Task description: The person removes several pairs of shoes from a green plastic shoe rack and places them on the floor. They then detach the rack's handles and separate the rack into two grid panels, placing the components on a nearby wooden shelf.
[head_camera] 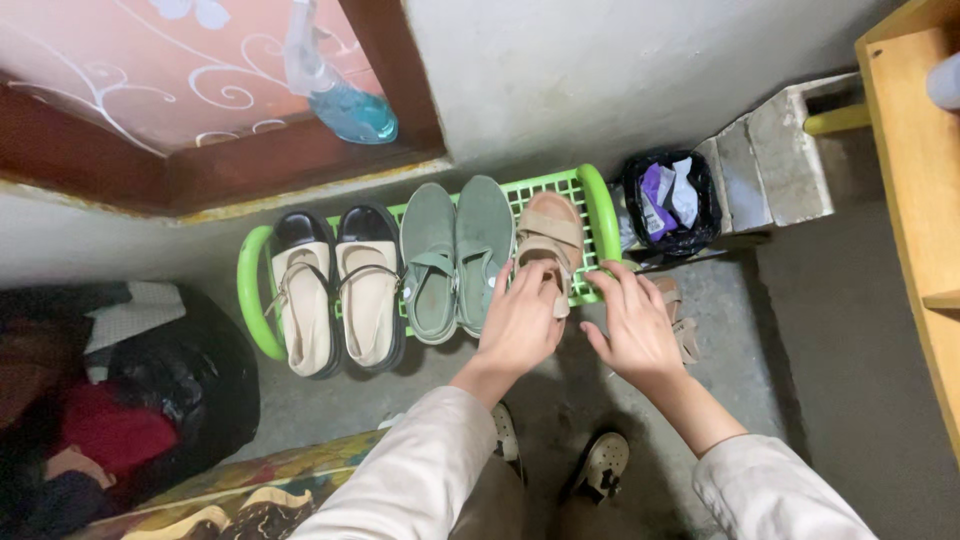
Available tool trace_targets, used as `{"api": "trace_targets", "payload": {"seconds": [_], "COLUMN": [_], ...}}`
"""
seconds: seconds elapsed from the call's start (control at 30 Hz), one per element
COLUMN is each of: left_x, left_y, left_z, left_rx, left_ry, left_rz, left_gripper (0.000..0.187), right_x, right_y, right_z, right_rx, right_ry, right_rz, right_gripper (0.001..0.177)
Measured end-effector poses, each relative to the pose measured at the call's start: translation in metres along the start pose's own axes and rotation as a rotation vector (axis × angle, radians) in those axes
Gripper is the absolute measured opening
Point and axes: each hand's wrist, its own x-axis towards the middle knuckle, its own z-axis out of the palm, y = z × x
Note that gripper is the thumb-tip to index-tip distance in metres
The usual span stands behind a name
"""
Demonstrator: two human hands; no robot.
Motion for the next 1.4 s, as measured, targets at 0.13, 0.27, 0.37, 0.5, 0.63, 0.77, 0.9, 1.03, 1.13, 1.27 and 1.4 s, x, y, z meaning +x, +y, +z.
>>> {"api": "trace_targets", "payload": {"seconds": [0.13,0.27,0.37,0.5,0.63,0.77,0.9,1.03,1.13,1.27,1.4], "left_x": [0.008,0.013,0.017,0.018,0.02,0.025,0.027,0.026,0.025,0.021,0.021], "left_y": [0.019,0.038,0.053,0.077,0.105,0.135,0.167,0.188,0.198,0.208,0.208], "left_z": [-0.006,-0.004,-0.002,-0.001,-0.001,0.006,0.028,0.06,0.093,0.139,0.183], "left_rx": [-0.052,-0.085,-0.108,-0.191,-0.215,-0.208,-0.204,-0.177,-0.186,-0.157,-0.182], "left_ry": [0.051,0.08,0.085,0.107,0.083,0.041,0.016,0.028,-0.013,-0.017,-0.043], "left_rz": [0.03,0.036,0.062,0.098,0.163,0.209,0.204,0.165,0.07,-0.035,-0.07], "left_gripper": [0.051,0.05,0.043,0.038,0.032,0.03,0.038,0.037,0.034,0.033,0.032], "right_x": [0.006,-0.004,-0.01,-0.028,-0.056,-0.084,-0.111,-0.137,-0.158,-0.176,-0.184], "right_y": [-0.004,-0.007,0.0,0.015,0.023,0.037,0.06,0.084,0.101,0.125,0.149], "right_z": [-0.019,-0.027,-0.03,-0.041,-0.058,-0.073,-0.083,-0.082,-0.072,-0.053,-0.03], "right_rx": [-0.006,0.019,0.103,0.151,0.216,0.213,0.159,0.149,0.128,0.2,0.262], "right_ry": [-0.042,-0.004,0.024,0.129,0.172,0.235,0.236,0.221,0.206,0.182,0.085], "right_rz": [0.04,0.036,0.07,0.028,0.061,0.104,0.158,0.222,0.27,0.321,0.448], "right_gripper": [0.085,0.071,0.057,0.046,0.035,0.034,0.03,0.026,0.027,0.026,0.024]}}
